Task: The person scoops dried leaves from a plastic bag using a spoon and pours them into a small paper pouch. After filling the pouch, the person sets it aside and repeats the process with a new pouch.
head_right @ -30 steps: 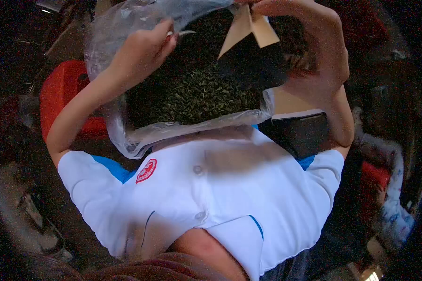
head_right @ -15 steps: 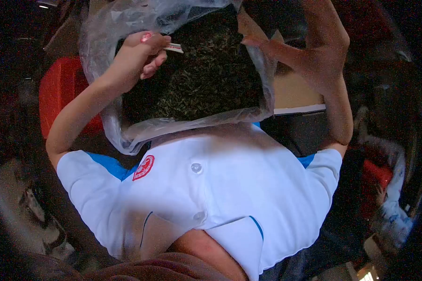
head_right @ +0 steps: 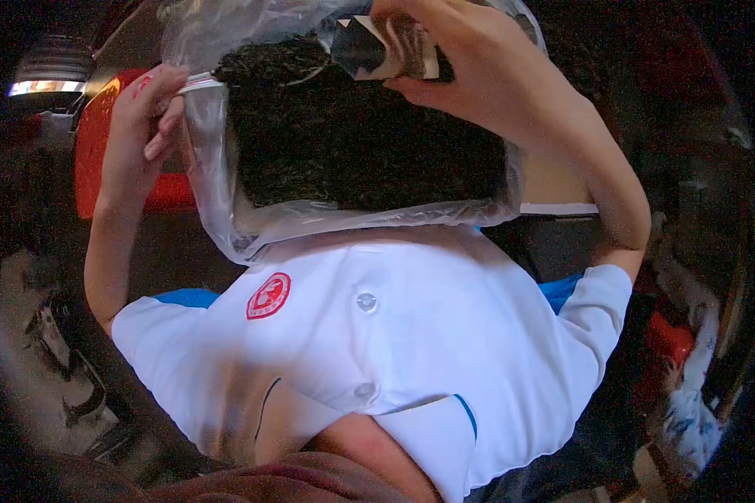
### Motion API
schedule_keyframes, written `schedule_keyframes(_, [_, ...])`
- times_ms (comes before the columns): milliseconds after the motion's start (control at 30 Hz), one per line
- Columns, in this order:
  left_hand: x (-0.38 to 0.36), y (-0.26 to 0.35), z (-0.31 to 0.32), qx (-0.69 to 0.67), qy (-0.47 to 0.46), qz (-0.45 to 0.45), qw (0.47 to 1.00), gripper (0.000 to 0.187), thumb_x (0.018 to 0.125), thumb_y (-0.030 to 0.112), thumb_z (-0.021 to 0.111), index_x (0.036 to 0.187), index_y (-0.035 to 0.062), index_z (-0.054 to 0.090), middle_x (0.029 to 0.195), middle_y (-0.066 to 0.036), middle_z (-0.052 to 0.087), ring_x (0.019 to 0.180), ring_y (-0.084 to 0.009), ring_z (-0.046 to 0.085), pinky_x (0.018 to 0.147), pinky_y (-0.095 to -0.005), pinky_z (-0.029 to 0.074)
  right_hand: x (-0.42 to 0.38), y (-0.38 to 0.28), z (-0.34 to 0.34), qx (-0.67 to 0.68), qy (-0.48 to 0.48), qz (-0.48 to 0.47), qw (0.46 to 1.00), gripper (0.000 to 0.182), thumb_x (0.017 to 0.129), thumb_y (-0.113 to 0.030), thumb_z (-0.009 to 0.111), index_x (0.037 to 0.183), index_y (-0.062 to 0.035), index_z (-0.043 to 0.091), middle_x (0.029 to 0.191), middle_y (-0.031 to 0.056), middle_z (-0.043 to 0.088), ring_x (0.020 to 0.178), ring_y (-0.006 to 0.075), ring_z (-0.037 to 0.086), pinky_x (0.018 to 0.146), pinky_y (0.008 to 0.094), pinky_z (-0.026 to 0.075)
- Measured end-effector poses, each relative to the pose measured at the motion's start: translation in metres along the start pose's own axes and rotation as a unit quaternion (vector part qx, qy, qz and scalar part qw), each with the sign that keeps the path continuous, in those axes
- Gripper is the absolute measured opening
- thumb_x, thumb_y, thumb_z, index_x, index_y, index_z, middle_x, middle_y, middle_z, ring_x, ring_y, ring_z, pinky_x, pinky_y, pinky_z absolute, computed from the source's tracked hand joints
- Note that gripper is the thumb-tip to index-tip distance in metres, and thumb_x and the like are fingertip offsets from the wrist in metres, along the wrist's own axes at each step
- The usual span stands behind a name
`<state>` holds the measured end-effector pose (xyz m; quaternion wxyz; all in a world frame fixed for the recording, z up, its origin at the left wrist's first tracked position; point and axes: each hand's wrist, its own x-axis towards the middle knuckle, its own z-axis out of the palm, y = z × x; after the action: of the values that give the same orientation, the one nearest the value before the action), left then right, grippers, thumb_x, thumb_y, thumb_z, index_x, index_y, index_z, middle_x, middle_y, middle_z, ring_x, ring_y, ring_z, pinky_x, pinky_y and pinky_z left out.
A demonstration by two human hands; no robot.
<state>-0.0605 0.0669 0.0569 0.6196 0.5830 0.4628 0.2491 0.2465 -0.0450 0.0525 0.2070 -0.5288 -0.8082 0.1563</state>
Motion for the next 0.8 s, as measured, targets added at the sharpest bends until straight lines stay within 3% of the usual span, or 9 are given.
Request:
schedule_keyframes(67, [-0.004, 0.006, -0.004, -0.012, 0.000, 0.011, 1.000, 0.019, 0.089, 0.021, 0.060, 0.080, 0.0059, 0.052, 0.054, 0.001, 0.046, 0.034, -0.0031, 0.029, 0.033, -0.0190, 0.023, 0.011, -0.012, 0.004, 0.002, -0.038, 0.089, 0.995, 0.050, 0.079, -0.016, 0.072, 0.120, -0.0007, 0.048, 0.100, 0.0198, 0.061, 0.095, 0.0337, 0.062, 0.080, 0.0362, 0.049])
schedule_keyframes(167, [-0.008, 0.008, -0.008, -0.037, -0.018, 0.023, 0.999, 0.018, 0.090, 0.020, 0.059, 0.083, 0.0041, 0.054, 0.054, 0.001, 0.046, 0.032, -0.0032, 0.027, 0.033, -0.0183, 0.022, 0.029, -0.015, 0.003, 0.016, -0.109, 0.142, 0.984, 0.048, 0.079, -0.015, 0.072, 0.117, -0.0007, 0.048, 0.097, 0.0203, 0.062, 0.091, 0.0343, 0.062, 0.079, 0.0368, 0.049])
schedule_keyframes(367, [-0.008, 0.013, 0.007, -0.014, -0.012, 0.019, 1.000, 0.018, 0.090, 0.020, 0.059, 0.082, 0.0043, 0.055, 0.054, 0.001, 0.046, 0.034, -0.0029, 0.029, 0.034, -0.0183, 0.022, 0.026, -0.009, 0.011, 0.046, -0.059, 0.062, 0.995, 0.046, 0.078, -0.015, 0.072, 0.114, 0.0005, 0.048, 0.095, 0.0208, 0.062, 0.089, 0.0356, 0.062, 0.077, 0.0376, 0.049])
schedule_keyframes(433, [-0.003, 0.017, 0.003, -0.004, -0.037, 0.033, 0.999, 0.017, 0.090, 0.018, 0.060, 0.081, 0.0043, 0.057, 0.055, 0.002, 0.048, 0.036, -0.0017, 0.031, 0.036, -0.0181, 0.022, 0.024, -0.011, 0.006, 0.058, -0.060, 0.079, 0.993, 0.047, 0.078, -0.016, 0.072, 0.114, 0.0010, 0.048, 0.095, 0.0210, 0.063, 0.090, 0.0356, 0.062, 0.077, 0.0376, 0.049])
schedule_keyframes(533, [0.004, 0.017, 0.004, 0.073, 0.001, 0.057, 0.996, 0.018, 0.092, 0.023, 0.056, 0.090, 0.0055, 0.057, 0.051, 0.005, 0.040, 0.033, -0.0006, 0.025, 0.030, -0.0163, 0.018, 0.024, -0.011, 0.005, 0.091, -0.075, 0.110, 0.987, 0.048, 0.078, -0.018, 0.073, 0.113, 0.0013, 0.048, 0.097, 0.0217, 0.062, 0.091, 0.0356, 0.062, 0.078, 0.0377, 0.048])
schedule_keyframes(633, [0.005, 0.030, 0.015, 0.162, 0.006, 0.060, 0.985, 0.017, 0.092, 0.023, 0.057, 0.087, 0.0061, 0.057, 0.051, 0.005, 0.041, 0.034, -0.0007, 0.026, 0.031, -0.0156, 0.019, 0.025, -0.010, 0.008, 0.068, -0.090, 0.129, 0.985, 0.047, 0.077, -0.019, 0.074, 0.112, 0.0010, 0.048, 0.098, 0.0219, 0.062, 0.093, 0.0352, 0.062, 0.079, 0.0376, 0.048])
schedule_keyframes(733, [0.011, 0.040, 0.016, 0.209, -0.004, 0.062, 0.976, 0.018, 0.093, 0.023, 0.055, 0.089, 0.0057, 0.057, 0.052, 0.003, 0.047, 0.035, -0.0017, 0.037, 0.032, -0.0158, 0.026, 0.026, -0.012, 0.008, 0.045, -0.092, 0.136, 0.985, 0.046, 0.078, -0.019, 0.074, 0.111, 0.0005, 0.049, 0.099, 0.0211, 0.060, 0.095, 0.0343, 0.061, 0.080, 0.0375, 0.048])
schedule_keyframes(800, [0.007, 0.060, 0.032, 0.229, 0.002, 0.026, 0.973, 0.013, 0.086, 0.016, 0.056, 0.079, 0.0049, 0.055, 0.052, 0.001, 0.048, 0.036, -0.0066, 0.040, 0.034, -0.0205, 0.031, 0.025, -0.013, 0.010, 0.047, -0.078, 0.128, 0.988, 0.046, 0.078, -0.019, 0.074, 0.111, 0.0001, 0.050, 0.101, 0.0203, 0.059, 0.096, 0.0337, 0.060, 0.080, 0.0374, 0.048])
